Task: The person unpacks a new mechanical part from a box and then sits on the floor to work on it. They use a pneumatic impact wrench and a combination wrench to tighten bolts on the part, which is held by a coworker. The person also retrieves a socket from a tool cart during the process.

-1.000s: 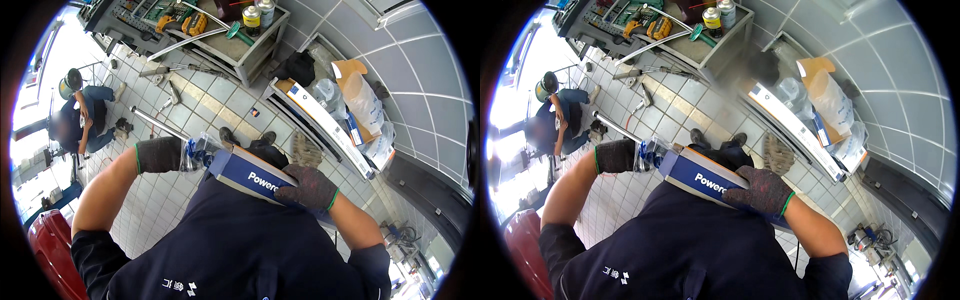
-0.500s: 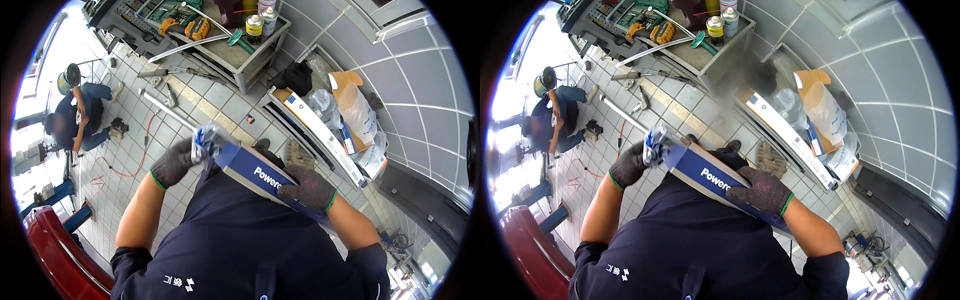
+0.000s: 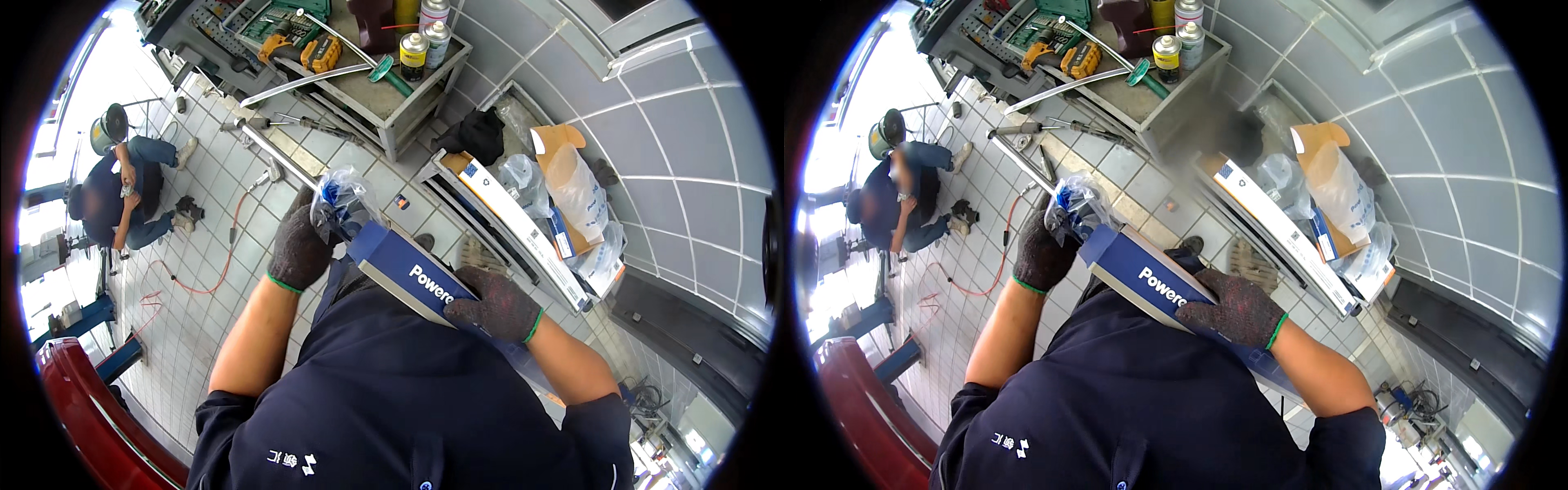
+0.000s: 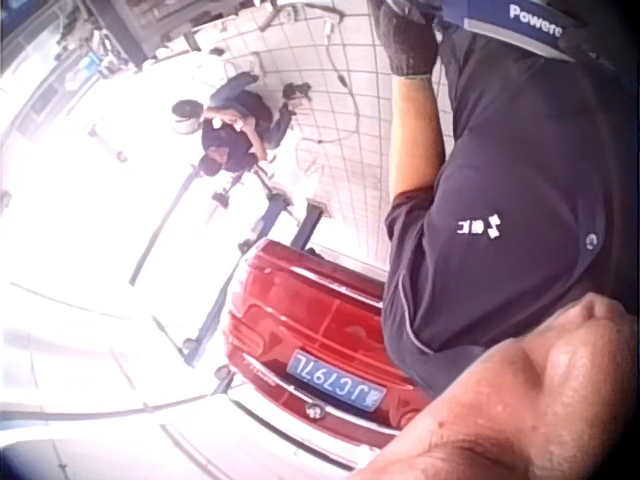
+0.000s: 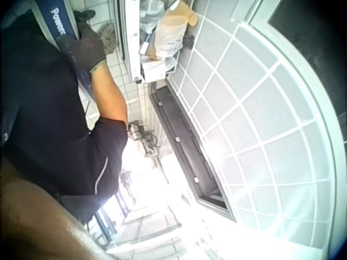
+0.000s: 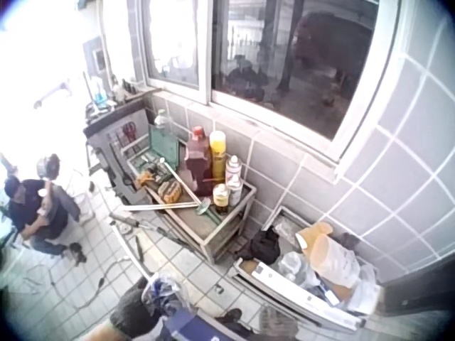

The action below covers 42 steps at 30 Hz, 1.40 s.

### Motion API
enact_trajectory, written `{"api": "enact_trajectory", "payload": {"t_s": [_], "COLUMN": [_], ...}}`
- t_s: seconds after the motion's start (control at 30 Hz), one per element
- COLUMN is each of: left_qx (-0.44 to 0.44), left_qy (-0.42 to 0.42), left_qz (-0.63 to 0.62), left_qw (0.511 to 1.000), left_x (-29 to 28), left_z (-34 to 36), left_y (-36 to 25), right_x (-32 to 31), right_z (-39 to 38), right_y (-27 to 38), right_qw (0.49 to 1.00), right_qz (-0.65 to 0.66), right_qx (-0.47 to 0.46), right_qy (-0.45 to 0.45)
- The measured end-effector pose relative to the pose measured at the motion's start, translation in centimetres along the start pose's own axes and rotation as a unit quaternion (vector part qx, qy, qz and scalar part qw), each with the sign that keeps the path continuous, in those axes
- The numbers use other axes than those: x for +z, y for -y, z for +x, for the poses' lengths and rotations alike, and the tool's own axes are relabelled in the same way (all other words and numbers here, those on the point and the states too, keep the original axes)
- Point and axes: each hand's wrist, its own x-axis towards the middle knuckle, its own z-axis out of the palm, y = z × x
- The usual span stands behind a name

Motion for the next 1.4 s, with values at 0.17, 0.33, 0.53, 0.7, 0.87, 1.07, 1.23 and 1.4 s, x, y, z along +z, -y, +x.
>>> {"api": "enact_trajectory", "payload": {"t_s": [0.17, 0.33, 0.53, 0.7, 0.87, 1.07, 1.23, 1.4], "left_qx": [-0.194, -0.307, -0.228, -0.228, -0.234, -0.130, -0.110, -0.064], "left_qy": [0.042, -0.009, 0.027, -0.046, -0.110, -0.186, -0.193, -0.198], "left_qz": [-0.335, -0.681, -0.741, -0.781, -0.737, -0.435, -0.075, 0.184], "left_qw": [0.921, 0.665, 0.631, 0.579, 0.624, 0.872, 0.972, 0.961], "left_x": [-1.9, -0.4, -0.3, 0.2, -1.8, -12.5, -20.5, -24.2], "left_z": [0.8, 0.4, 1.7, 1.0, 1.7, 0.9, -1.1, -1.9], "left_y": [2.5, 3.1, 1.8, -0.9, -0.3, 2.2, 2.7, 1.4], "right_x": [0.3, 1.0, 1.3, 0.4, -1.2, -4.2, -8.0, -12.2], "right_z": [0.3, 0.6, 1.0, 0.8, 0.1, -4.2, -6.6, -11.7], "right_y": [0.0, -0.1, -0.8, 0.4, 0.9, 0.9, 0.8, -8.7], "right_qw": [0.999, 0.999, 0.998, 0.999, 0.997, 0.994, 0.989, 0.955], "right_qz": [0.028, 0.038, 0.059, 0.025, -0.056, -0.105, -0.139, -0.194], "right_qx": [-0.025, -0.029, -0.034, -0.011, -0.018, -0.033, 0.034, 0.150], "right_qy": [0.011, 0.002, 0.003, 0.019, 0.040, -0.009, 0.033, -0.165]}}
